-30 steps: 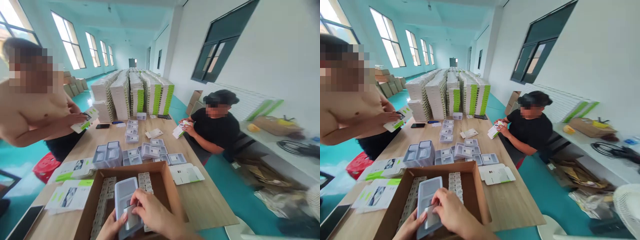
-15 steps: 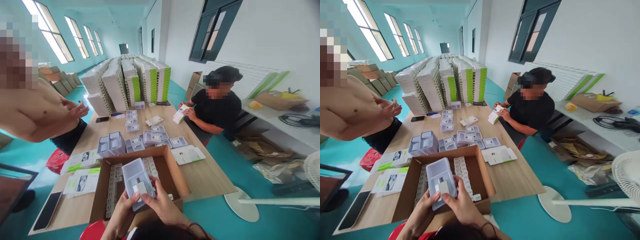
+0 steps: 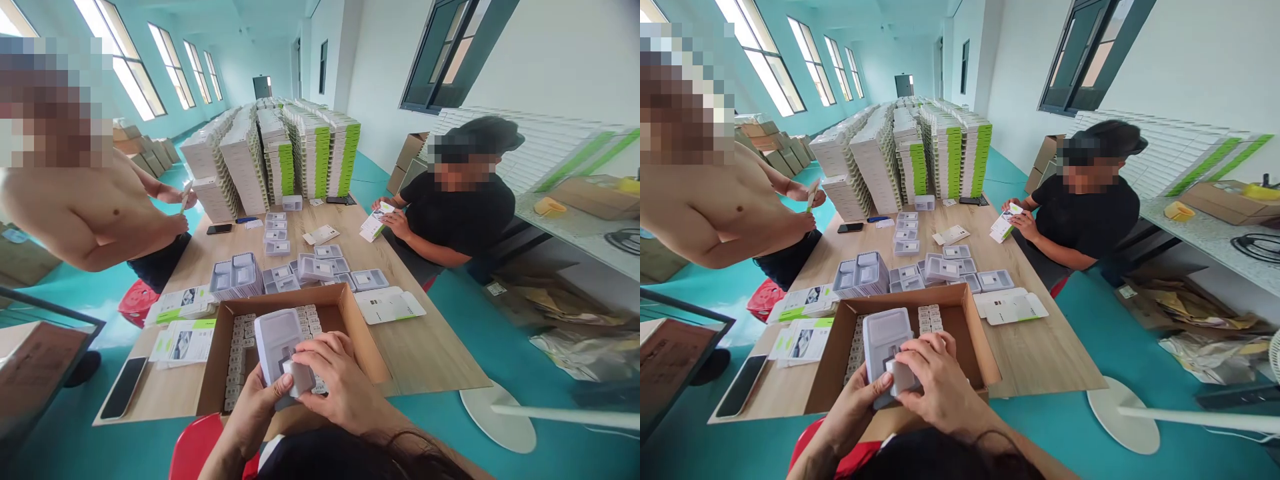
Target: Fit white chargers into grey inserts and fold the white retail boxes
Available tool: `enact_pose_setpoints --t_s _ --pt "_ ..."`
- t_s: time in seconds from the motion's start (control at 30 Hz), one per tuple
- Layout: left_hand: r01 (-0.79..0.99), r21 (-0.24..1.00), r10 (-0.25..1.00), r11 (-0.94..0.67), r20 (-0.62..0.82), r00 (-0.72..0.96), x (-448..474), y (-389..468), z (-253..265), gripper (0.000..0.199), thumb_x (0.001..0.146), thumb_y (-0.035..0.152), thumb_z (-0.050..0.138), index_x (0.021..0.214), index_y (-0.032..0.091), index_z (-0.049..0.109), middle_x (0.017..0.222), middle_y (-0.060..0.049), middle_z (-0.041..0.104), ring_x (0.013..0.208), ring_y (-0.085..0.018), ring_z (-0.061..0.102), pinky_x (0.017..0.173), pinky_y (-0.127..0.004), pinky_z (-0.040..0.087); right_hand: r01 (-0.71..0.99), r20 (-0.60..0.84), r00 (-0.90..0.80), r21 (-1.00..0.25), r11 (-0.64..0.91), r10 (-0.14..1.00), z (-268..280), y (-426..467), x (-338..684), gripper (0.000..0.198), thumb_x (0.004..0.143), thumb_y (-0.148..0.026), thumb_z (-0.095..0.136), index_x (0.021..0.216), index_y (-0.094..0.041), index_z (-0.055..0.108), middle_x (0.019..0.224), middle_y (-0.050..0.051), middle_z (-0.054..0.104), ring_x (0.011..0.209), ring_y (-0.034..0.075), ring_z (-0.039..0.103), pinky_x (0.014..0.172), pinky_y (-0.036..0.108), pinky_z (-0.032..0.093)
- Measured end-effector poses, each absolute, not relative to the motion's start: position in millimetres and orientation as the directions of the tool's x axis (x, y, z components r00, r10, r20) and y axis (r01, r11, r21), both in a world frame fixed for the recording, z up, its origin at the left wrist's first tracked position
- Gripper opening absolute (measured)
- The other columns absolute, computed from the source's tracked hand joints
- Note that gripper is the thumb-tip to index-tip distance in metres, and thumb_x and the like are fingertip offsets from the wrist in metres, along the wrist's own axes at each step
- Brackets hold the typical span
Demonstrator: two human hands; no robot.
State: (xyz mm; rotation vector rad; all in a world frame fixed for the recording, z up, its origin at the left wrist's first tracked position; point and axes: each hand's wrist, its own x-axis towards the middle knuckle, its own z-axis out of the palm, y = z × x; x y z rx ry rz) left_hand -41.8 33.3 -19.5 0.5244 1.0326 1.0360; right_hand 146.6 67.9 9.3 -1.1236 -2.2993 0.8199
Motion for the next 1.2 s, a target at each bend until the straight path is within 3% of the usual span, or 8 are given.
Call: enact_pose_setpoints --t_s 0.23,0.47,0.6,0.7,0.8,0.9,1.0,1.2 --pt "-0.406 0.806 0.897 0.431 -0.429 0.101 -42 27 -19 0.059 0.066 0.038 0.093 0.117 0.013 0.075 0.103 -0.014 0.08 0.097 -0.03 0.07 0.09 -0.037 0.051 0.592 0.053 -0.601 -0.642 0.488 0.798 12 64 141 0.039 0.081 -0.027 0.085 0.117 -0.025 0.071 0.116 0.006 0.074 0.11 0.029 0.058 0.103 0.05 0.031" --pt "-0.389 0.791 0.874 0.472 -0.477 0.089 -38 24 -25 0.046 0.065 0.038 0.093 0.099 0.012 0.078 0.087 -0.009 0.079 0.077 -0.022 0.067 0.075 -0.032 0.05 0.634 0.007 -0.6 -0.605 0.481 0.8 3 63 133 0.025 0.085 -0.021 0.08 0.109 -0.023 0.073 0.114 0.006 0.074 0.109 0.028 0.058 0.104 0.05 0.03" --pt "-0.392 0.781 0.866 0.487 -0.489 0.101 -39 25 -29 0.05 0.065 0.038 0.093 0.104 0.012 0.078 0.085 -0.008 0.079 0.073 -0.02 0.067 0.072 -0.03 0.049 0.591 0.011 -0.597 -0.671 0.448 0.803 -6 63 137 0.025 0.087 -0.031 0.08 0.11 -0.027 0.074 0.112 0.005 0.072 0.109 0.027 0.06 0.107 0.05 0.033" --pt "-0.463 0.735 0.857 0.496 -0.501 0.122 -39 26 -25 0.061 0.065 0.039 0.093 0.117 0.013 0.074 0.095 -0.012 0.081 0.085 -0.025 0.073 0.079 -0.032 0.052 0.478 0.017 -0.396 -0.85 0.222 0.918 -19 60 141 0.07 0.079 -0.054 0.082 0.14 -0.031 0.058 0.137 0.01 0.06 0.128 0.033 0.052 0.113 0.053 0.033" --pt "-0.516 0.715 0.866 0.472 -0.485 0.12 -35 29 -21 0.068 0.064 0.038 0.094 0.123 0.014 0.071 0.104 -0.016 0.081 0.098 -0.032 0.075 0.088 -0.037 0.055 0.124 -0.166 -0.307 -0.983 -0.134 0.937 -33 56 139 0.101 0.072 -0.074 0.075 0.152 -0.024 0.039 0.149 0.017 0.049 0.132 0.035 0.052 0.11 0.053 0.042" --pt "-0.54 0.71 0.873 0.452 -0.476 0.104 -32 32 -22 0.071 0.061 0.038 0.096 0.123 0.013 0.071 0.107 -0.018 0.081 0.102 -0.036 0.074 0.095 -0.043 0.054 -0.129 -0.276 -0.464 -0.919 -0.372 0.842 -41 54 133 0.081 0.073 -0.073 0.076 0.131 -0.019 0.056 0.127 0.014 0.068 0.118 0.033 0.065 0.102 0.047 0.05" --pt "-0.542 0.707 0.861 0.454 -0.505 0.061 -32 34 -27 0.072 0.059 0.036 0.097 0.122 0.012 0.071 0.103 -0.018 0.082 0.1 -0.036 0.075 0.095 -0.045 0.054 -0.177 -0.324 -0.414 -0.888 -0.424 0.851 -46 57 130 0.061 0.07 -0.06 0.086 0.108 -0.019 0.063 0.107 0.009 0.075 0.109 0.03 0.069 0.099 0.043 0.051" --pt "-0.56 0.717 0.862 0.415 -0.508 -0.011 -31 43 -34 0.06 0.058 0.034 0.097 0.109 0.013 0.075 0.097 -0.015 0.082 0.088 -0.03 0.076 0.084 -0.037 0.056 -0.19 -0.391 -0.347 -0.861 -0.472 0.853 -56 73 132 0.06 0.057 -0.058 0.091 0.095 -0.02 0.064 0.095 0.005 0.077 0.099 0.029 0.072 0.091 0.041 0.055"
